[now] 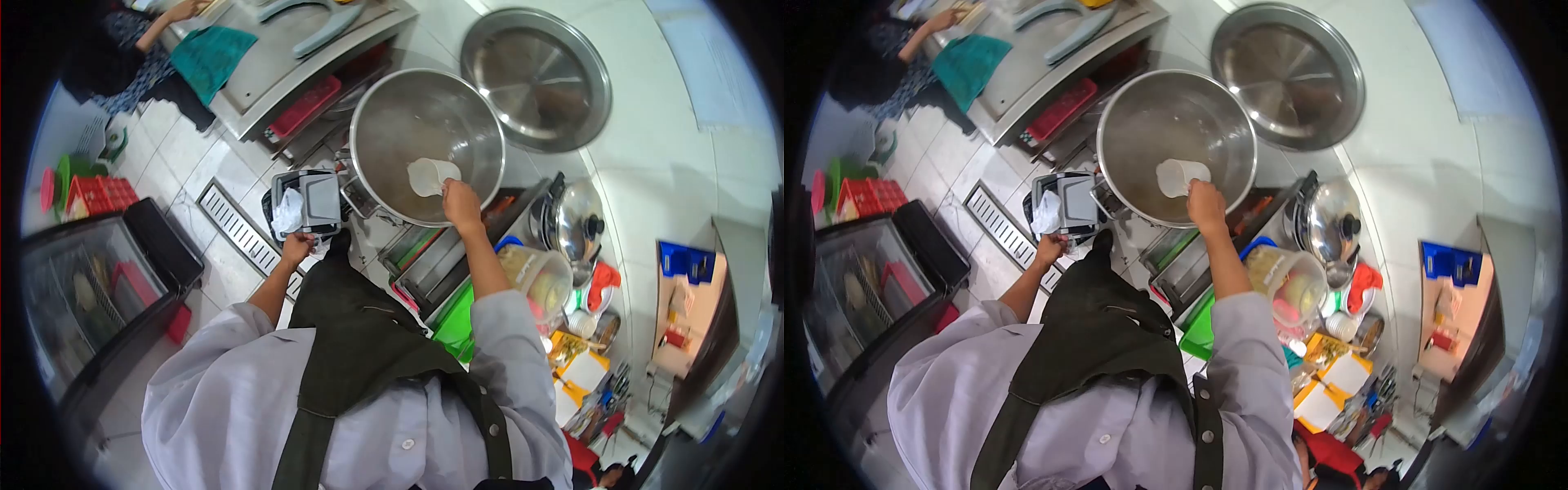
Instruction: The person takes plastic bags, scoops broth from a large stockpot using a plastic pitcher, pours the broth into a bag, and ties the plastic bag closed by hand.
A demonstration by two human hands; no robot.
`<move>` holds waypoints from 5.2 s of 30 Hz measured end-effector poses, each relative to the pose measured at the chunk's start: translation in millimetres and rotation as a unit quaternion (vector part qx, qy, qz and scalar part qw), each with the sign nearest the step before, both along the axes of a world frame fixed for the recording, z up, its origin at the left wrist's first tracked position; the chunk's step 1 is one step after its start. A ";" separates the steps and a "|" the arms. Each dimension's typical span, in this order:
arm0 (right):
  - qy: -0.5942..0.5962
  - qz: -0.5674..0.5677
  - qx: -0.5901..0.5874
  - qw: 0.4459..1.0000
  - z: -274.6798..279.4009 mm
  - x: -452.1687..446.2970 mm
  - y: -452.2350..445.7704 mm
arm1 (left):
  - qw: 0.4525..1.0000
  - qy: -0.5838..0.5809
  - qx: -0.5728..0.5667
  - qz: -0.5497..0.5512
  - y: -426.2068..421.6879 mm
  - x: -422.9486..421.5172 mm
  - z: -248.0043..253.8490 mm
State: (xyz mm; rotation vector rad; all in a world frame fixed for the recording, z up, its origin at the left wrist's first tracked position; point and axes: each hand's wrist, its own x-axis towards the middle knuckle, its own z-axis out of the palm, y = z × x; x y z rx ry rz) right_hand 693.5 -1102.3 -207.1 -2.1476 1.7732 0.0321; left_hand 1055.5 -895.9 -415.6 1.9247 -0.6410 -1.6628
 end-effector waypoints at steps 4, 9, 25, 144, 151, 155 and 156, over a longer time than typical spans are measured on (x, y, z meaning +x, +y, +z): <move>0.158 0.081 0.039 0.983 -35.4 26.1 -25.3 | 0.996 -0.059 -0.037 0.057 41.9 27.8 12.6; 0.201 0.129 0.083 0.968 -73.2 43.8 -23.5 | 0.991 -0.112 0.056 0.054 71.4 48.0 24.2; -0.509 -0.276 0.127 0.805 77.4 -34.1 141.4 | 0.923 -0.116 -0.094 -0.354 -35.0 -20.5 13.0; -0.588 -0.463 -0.053 0.661 7.2 -76.3 444.3 | 0.860 0.150 -0.186 -0.451 19.1 -287.3 275.4; -0.584 -0.449 -0.100 0.669 58.2 -89.8 446.6 | 0.886 0.149 -0.222 -0.378 27.6 -295.3 281.0; -0.518 -0.473 -0.043 0.712 117.4 -111.0 453.3 | 0.880 0.161 -0.236 -0.378 35.8 -310.1 278.9; -0.434 -0.448 -0.109 0.774 120.7 -115.8 453.8 | 0.878 0.160 -0.223 -0.391 37.3 -314.9 276.5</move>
